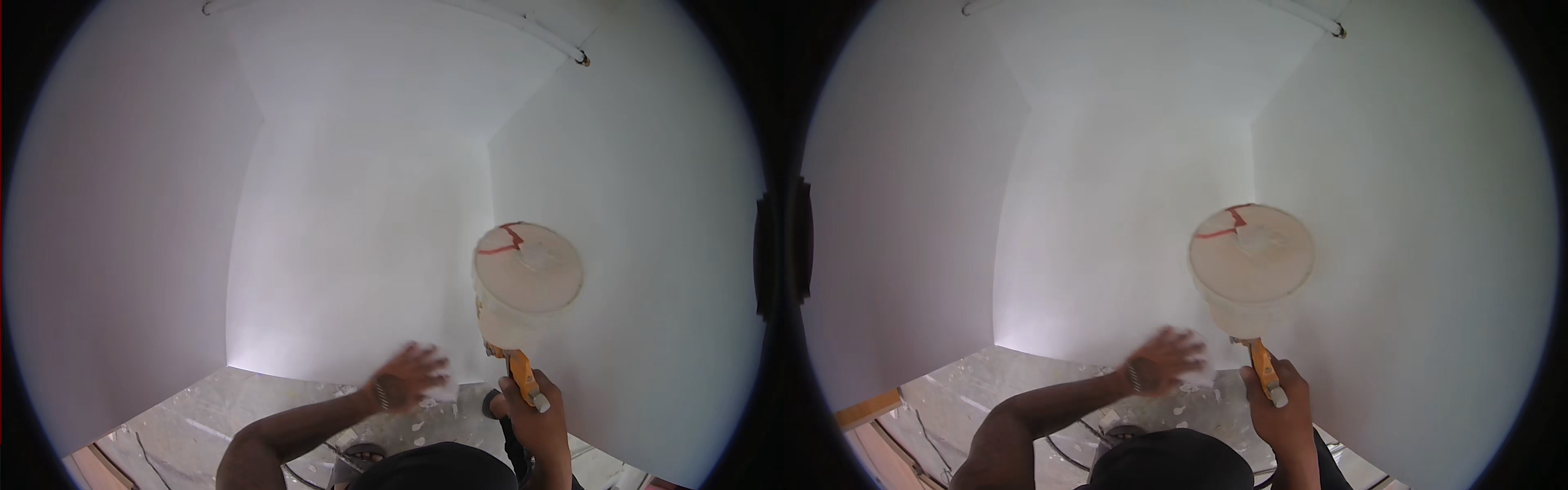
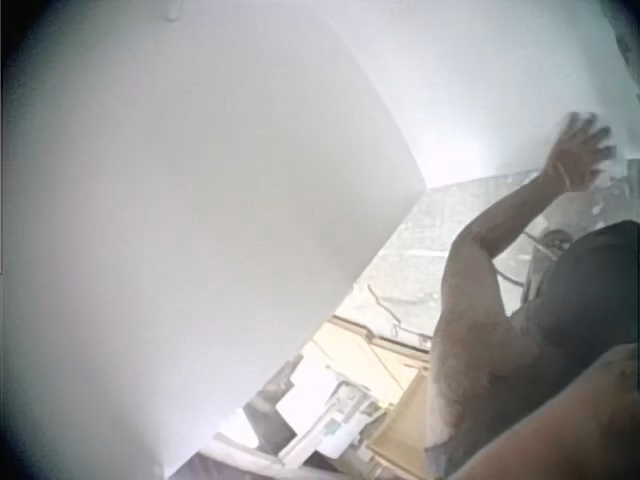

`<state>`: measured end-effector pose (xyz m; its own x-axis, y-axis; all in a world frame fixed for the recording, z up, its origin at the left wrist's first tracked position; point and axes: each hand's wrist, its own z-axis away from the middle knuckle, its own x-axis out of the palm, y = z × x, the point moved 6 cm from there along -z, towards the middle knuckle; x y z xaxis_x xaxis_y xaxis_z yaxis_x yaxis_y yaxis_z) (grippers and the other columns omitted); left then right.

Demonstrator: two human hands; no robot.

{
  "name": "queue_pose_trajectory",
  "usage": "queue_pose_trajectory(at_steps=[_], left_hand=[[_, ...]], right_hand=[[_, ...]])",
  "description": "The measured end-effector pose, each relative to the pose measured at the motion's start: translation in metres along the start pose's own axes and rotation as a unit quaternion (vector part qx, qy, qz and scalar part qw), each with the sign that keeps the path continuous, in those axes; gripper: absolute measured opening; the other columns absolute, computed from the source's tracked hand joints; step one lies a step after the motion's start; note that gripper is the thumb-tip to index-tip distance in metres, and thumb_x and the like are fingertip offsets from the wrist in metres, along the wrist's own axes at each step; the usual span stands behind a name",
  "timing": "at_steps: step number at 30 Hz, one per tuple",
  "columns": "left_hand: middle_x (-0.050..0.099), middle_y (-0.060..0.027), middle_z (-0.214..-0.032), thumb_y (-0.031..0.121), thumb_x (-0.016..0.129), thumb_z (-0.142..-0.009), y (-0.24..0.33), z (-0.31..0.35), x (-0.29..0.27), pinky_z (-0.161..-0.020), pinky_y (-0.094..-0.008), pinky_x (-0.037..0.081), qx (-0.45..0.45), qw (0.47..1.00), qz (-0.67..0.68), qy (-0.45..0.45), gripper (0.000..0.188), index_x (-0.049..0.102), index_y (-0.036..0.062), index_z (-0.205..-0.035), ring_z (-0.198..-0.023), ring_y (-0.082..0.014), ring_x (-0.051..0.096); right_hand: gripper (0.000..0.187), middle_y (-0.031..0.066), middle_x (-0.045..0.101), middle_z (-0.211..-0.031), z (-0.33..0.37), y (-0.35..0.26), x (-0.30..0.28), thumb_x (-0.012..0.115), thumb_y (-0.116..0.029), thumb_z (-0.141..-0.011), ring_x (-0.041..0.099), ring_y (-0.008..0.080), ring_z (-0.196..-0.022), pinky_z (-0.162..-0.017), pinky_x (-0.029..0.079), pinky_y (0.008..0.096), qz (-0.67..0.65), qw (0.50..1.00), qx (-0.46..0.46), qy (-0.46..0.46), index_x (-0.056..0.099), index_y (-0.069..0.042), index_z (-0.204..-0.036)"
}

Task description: The person wipes the internal surfaces and corners of a white cabinet with a white cloth while holding a spray gun in the other hand.

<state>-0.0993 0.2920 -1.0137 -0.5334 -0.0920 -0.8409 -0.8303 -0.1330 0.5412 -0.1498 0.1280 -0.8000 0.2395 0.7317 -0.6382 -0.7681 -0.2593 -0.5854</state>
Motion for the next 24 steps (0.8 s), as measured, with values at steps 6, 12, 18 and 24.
queue_pose_trajectory(at_steps=[6,12,18,24], left_hand=[[0.033,-0.0091,-0.162,0.04,0.06,-0.095,-0.191,0.07,-0.157,-0.118,-0.0604,0.023,-0.393,0.88,-0.207,0.169,0.058,0.048,0.0254,-0.149,-0.149,-0.0394,0.025],[0.035,-0.0166,-0.159,0.033,0.058,-0.097,-0.181,0.19,-0.154,-0.117,-0.0561,0.029,-0.465,0.816,-0.201,0.278,0.054,0.05,0.0219,-0.148,-0.144,-0.0463,0.032],[0.028,-0.0217,-0.162,0.028,0.062,-0.092,-0.065,0.234,-0.072,-0.118,-0.0636,0.019,-0.541,0.802,-0.137,0.213,0.06,0.049,0.0167,-0.149,-0.149,-0.0503,0.021],[0.033,-0.0195,-0.16,0.029,0.055,-0.096,-0.137,0.207,-0.14,-0.116,-0.0623,0.025,-0.427,0.85,-0.18,0.249,0.053,0.051,0.0145,-0.147,-0.145,-0.0481,0.03]], right_hand=[[0.025,0.0045,0.055,-0.069,-0.032,-0.08,0.018,0.07,-0.018,-0.095,0.047,0.0094,-0.066,-0.063,0.043,0.028,-0.041,0.998,-0.039,-0.035,0.063,0.005,-0.095],[0.032,0.0033,0.056,-0.07,-0.024,-0.169,0.101,0.071,-0.03,-0.095,0.05,0.0107,-0.065,-0.064,0.045,0.0294,-0.016,0.949,-0.17,-0.266,0.068,0.0,-0.106],[0.048,0.0007,0.062,-0.076,-0.012,-0.145,0.131,0.079,-0.041,-0.088,0.058,0.0115,-0.071,-0.07,0.05,0.0298,-0.031,0.895,-0.281,-0.344,0.069,-0.006,-0.119],[0.037,0.0058,0.059,-0.07,-0.033,-0.13,0.111,0.072,-0.035,-0.094,0.052,0.0138,-0.067,-0.066,0.047,0.0318,-0.007,0.948,-0.124,-0.295,0.067,0.001,-0.102]])
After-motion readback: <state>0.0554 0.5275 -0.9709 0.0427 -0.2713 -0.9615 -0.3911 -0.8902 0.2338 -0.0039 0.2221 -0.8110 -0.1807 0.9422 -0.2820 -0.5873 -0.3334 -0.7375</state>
